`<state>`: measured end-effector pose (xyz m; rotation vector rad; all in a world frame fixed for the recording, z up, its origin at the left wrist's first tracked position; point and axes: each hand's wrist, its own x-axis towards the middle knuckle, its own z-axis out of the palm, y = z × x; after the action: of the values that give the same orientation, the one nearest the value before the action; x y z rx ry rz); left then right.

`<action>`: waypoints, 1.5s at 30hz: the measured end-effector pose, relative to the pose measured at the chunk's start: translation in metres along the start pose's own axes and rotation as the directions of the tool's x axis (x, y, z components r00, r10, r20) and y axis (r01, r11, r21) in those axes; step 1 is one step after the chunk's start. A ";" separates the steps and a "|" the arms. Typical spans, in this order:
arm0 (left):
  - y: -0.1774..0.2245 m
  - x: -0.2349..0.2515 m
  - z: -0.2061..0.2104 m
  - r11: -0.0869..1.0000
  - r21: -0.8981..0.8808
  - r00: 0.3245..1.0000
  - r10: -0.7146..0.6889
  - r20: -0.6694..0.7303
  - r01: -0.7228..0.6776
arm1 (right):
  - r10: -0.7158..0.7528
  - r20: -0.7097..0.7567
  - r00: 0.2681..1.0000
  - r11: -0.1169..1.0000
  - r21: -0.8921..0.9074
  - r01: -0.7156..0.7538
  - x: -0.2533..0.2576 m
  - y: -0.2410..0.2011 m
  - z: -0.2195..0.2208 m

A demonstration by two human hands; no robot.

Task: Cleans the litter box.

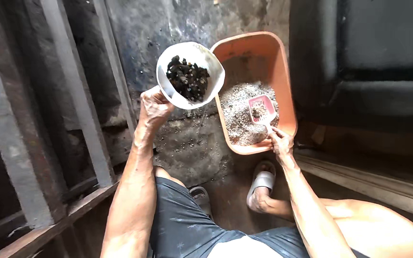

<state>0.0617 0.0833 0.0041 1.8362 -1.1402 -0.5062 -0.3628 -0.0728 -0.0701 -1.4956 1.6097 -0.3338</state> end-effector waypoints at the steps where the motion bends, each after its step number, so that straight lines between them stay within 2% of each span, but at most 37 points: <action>1: -0.003 0.001 0.001 1.000 -0.012 1.000 -0.011 0.005 0.011 | 0.003 0.003 1.000 1.000 -0.010 -0.003 -0.001 -0.002 0.000; 8: -0.006 0.001 0.005 0.999 0.010 0.999 -0.036 0.034 0.036 | 0.000 -0.003 1.000 1.000 -0.016 0.000 0.003 0.006 -0.003; 16: -0.002 0.002 0.008 0.999 -0.014 0.999 -0.047 0.018 0.047 | -0.010 0.034 0.999 0.999 -0.045 0.012 -0.002 -0.010 -0.004; 20: -0.011 0.002 0.012 0.999 -0.010 0.999 -0.030 0.032 0.031 | -0.008 -0.006 1.000 1.000 -0.029 0.008 0.000 -0.014 -0.008; 23: -0.012 0.003 0.016 0.999 0.002 0.998 -0.053 0.042 0.053 | -0.079 -0.028 0.996 0.996 -0.051 0.078 -0.007 -0.041 -0.017; 27: -0.012 0.005 0.028 0.996 0.028 0.993 -0.084 0.077 0.082 | -0.302 -0.094 0.949 0.941 -0.185 0.282 -0.019 -0.091 -0.023; 30: -0.011 0.007 0.039 0.990 0.043 0.982 -0.136 0.128 0.132 | -0.502 -0.080 0.861 0.841 -0.279 0.464 -0.035 -0.132 -0.011; 33: -0.005 0.011 0.052 0.985 0.064 0.970 -0.172 0.171 0.163 | -0.656 -0.056 0.753 0.717 -0.358 0.598 -0.045 -0.154 0.015; 37: 0.007 0.014 0.060 0.986 0.040 0.965 -0.168 0.200 0.163 | -0.695 -0.065 0.716 0.693 -0.325 0.644 -0.056 -0.160 0.043; 41: 0.010 0.014 0.063 0.986 0.001 0.969 -0.163 0.188 0.166 | -0.684 -0.096 0.723 0.718 -0.268 0.643 -0.058 -0.156 0.042; 43: 0.008 0.016 0.063 0.987 0.002 0.970 -0.161 0.180 0.163 | -0.664 -0.106 0.741 0.740 -0.238 0.629 -0.055 -0.156 0.035; 45: 0.006 0.018 0.061 0.987 0.002 0.974 -0.158 0.164 0.160 | -0.600 -0.122 0.791 0.795 -0.207 0.571 -0.053 -0.156 0.023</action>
<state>0.0240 0.0383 -0.0206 1.9136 -1.1002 -0.7660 -0.2485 -0.0534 0.0499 -2.1387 1.2837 -0.7218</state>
